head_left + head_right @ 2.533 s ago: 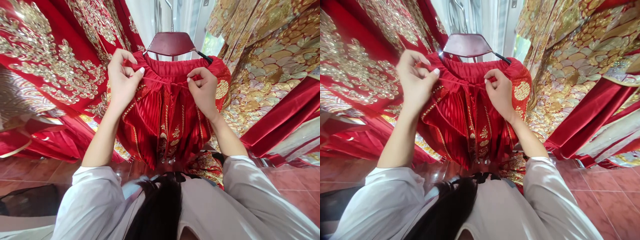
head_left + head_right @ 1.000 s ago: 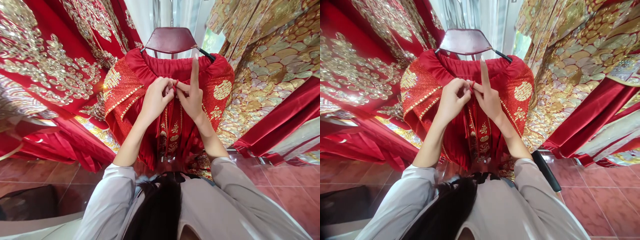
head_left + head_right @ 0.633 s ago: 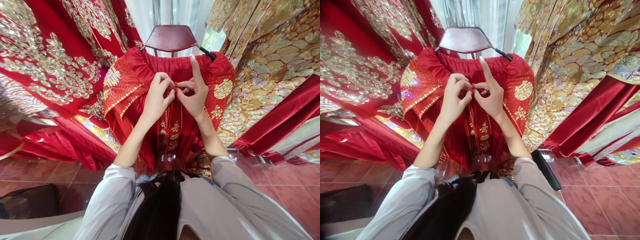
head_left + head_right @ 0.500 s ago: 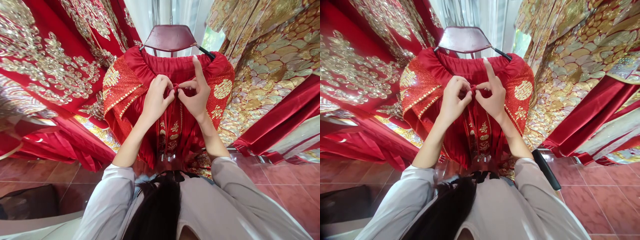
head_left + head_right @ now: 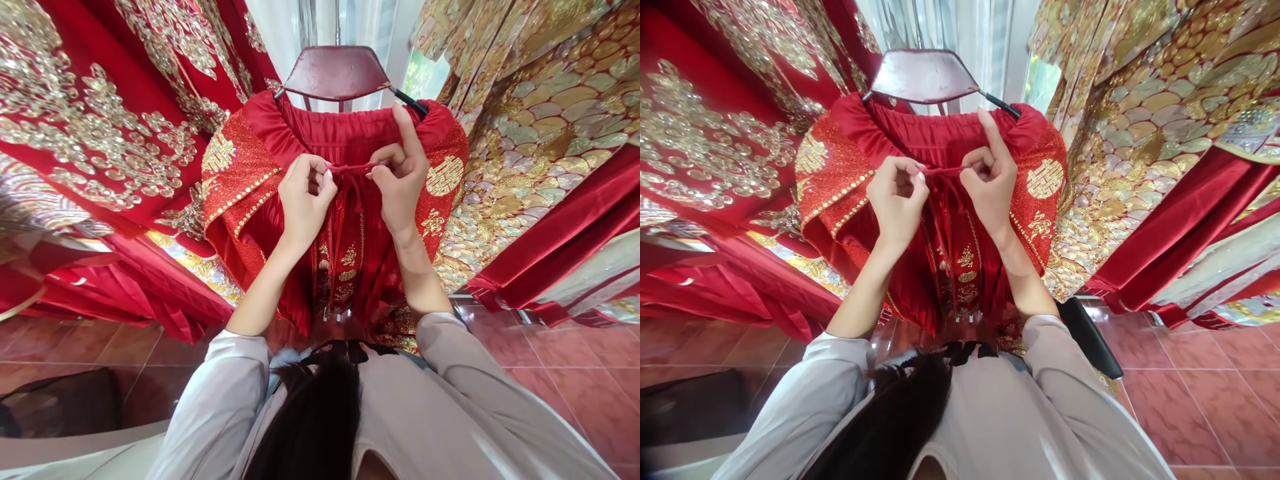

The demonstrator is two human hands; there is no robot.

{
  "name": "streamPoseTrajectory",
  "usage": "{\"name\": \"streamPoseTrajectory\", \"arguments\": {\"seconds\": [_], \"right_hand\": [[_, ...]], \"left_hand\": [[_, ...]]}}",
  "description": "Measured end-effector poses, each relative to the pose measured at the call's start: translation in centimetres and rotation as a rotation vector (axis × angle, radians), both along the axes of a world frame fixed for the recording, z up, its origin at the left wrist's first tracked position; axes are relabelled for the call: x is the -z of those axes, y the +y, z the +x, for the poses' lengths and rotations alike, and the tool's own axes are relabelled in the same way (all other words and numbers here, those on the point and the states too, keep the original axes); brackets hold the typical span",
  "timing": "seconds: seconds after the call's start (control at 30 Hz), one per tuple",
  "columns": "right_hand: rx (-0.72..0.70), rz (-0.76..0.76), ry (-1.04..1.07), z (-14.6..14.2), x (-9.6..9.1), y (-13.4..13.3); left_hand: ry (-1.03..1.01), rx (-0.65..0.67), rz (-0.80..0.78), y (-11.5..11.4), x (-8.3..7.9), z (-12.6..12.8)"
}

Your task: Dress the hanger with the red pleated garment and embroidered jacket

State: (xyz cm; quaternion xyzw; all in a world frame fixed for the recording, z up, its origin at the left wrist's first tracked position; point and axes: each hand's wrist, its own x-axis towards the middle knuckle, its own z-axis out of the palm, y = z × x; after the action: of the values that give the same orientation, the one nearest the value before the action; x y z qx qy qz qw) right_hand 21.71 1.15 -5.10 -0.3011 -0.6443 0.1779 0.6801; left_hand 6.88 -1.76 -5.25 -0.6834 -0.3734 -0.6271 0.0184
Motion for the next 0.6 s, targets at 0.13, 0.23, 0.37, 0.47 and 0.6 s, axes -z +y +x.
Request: {"name": "streamPoseTrajectory", "arguments": {"seconds": [0.13, 0.23, 0.37, 0.47, 0.6], "right_hand": [[-0.086, -0.076, 0.106, -0.5, -0.1, -0.3], [-0.150, -0.141, 0.196, -0.3, -0.2, -0.2], [-0.216, -0.146, 0.304, 0.8, -0.8, 0.0], [-0.157, -0.105, 0.230, 0.9, -1.1, -0.7], [-0.005, -0.072, -0.140, -0.2, -0.3, -2.0]], "left_hand": [[-0.162, 0.099, -0.051, 0.6, 0.3, 0.8], [-0.226, 0.189, -0.114, 1.5, 0.4, 0.2], [-0.246, 0.348, -0.233, 2.6, 0.2, -1.2], [-0.230, 0.424, -0.305, 2.6, 0.0, -1.6], [-0.249, 0.465, -0.308, 2.3, -0.2, -1.1]]}}
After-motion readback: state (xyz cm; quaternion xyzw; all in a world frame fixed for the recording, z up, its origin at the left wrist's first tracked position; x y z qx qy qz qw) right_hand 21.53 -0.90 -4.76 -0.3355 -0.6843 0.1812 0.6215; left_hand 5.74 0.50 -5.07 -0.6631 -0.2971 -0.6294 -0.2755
